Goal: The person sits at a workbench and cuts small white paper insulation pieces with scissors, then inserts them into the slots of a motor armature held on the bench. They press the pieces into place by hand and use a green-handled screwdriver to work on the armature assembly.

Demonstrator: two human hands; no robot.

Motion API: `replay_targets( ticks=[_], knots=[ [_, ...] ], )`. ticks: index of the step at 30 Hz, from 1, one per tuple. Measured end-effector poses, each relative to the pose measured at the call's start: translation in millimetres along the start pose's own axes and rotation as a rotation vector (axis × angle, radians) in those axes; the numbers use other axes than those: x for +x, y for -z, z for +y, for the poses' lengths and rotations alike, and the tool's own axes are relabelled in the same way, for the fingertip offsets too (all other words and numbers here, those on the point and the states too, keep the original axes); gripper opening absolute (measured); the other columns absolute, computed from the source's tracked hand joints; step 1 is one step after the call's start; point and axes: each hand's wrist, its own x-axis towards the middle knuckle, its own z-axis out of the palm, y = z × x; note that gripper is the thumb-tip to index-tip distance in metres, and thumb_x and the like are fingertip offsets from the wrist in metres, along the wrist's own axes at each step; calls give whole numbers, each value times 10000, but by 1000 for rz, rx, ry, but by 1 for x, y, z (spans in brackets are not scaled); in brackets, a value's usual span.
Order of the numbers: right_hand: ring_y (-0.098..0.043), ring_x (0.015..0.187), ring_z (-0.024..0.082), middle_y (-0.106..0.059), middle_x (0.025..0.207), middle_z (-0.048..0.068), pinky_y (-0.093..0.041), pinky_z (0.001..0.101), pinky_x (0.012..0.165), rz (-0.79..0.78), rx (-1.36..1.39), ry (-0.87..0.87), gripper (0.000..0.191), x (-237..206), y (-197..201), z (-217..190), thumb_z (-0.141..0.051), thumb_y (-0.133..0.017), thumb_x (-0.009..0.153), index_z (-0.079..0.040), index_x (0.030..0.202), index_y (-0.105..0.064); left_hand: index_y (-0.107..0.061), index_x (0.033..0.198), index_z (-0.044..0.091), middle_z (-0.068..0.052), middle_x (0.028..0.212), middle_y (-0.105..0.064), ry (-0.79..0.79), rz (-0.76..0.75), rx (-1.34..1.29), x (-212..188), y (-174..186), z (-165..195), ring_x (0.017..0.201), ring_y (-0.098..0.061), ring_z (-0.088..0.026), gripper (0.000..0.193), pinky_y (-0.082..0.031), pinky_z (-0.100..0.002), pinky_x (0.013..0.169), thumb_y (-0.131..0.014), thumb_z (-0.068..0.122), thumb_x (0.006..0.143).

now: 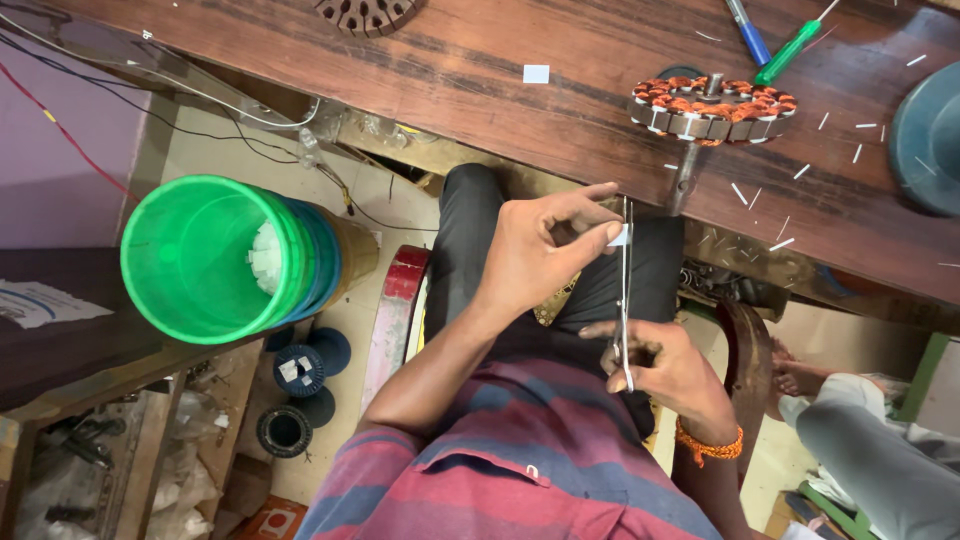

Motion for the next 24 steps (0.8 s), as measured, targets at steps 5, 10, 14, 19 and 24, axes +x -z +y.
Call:
replay_targets(
  ticks=[5, 10, 14, 19, 24],
  knots=[
    [-632, 646, 85, -674, 741, 19, -511, 235, 597, 13, -26, -37, 553, 1, -1, -2, -56, -851, 698, 17, 1235, -738, -746, 1011, -55, -47, 766, -730, -22, 22, -51, 0, -3, -2, 825, -652, -30, 119, -538, -369, 1154, -699, 40, 957],
    [-633, 661, 77, -670, 744, 12, -519, 235, 599, 15, -18, -29, 549, 0, -1, -4, -51, -844, 707, 4, 1242, -730, -744, 1006, -59, -30, 718, -709, -4, 21, -47, 1, -4, -2, 738, -595, 7, 116, -528, -394, 1168, -697, 34, 954],
    [-621, 697, 73, -658, 762, 10, -510, 239, 626, 11, -50, 41, 530, 0, -2, -4, -45, -873, 685, 7, 1197, -745, -741, 994, -61, -31, 693, -692, -11, 26, -55, 2, -5, -1, 666, -552, 15, 109, -520, -416, 1192, -691, 30, 960],
    [-664, 694, 89, -719, 749, 40, -529, 253, 629, 45, -118, 4, 418, -1, 2, 1, -71, -861, 697, 5, 1098, -769, -739, 976, -59, -38, 720, -708, -16, 5, -70, 3, -4, -2, 687, -590, 2, 107, -512, -427, 1202, -687, 33, 963],
    [-742, 716, 105, -780, 778, 57, -585, 254, 663, 39, -65, 35, 271, -2, 6, 13, -66, -780, 788, 15, 1046, -767, -741, 985, -58, -54, 741, -721, -10, -34, -103, 3, -4, -7, 705, -633, -28, 104, -537, -399, 1168, -696, 35, 974]
  ],
)
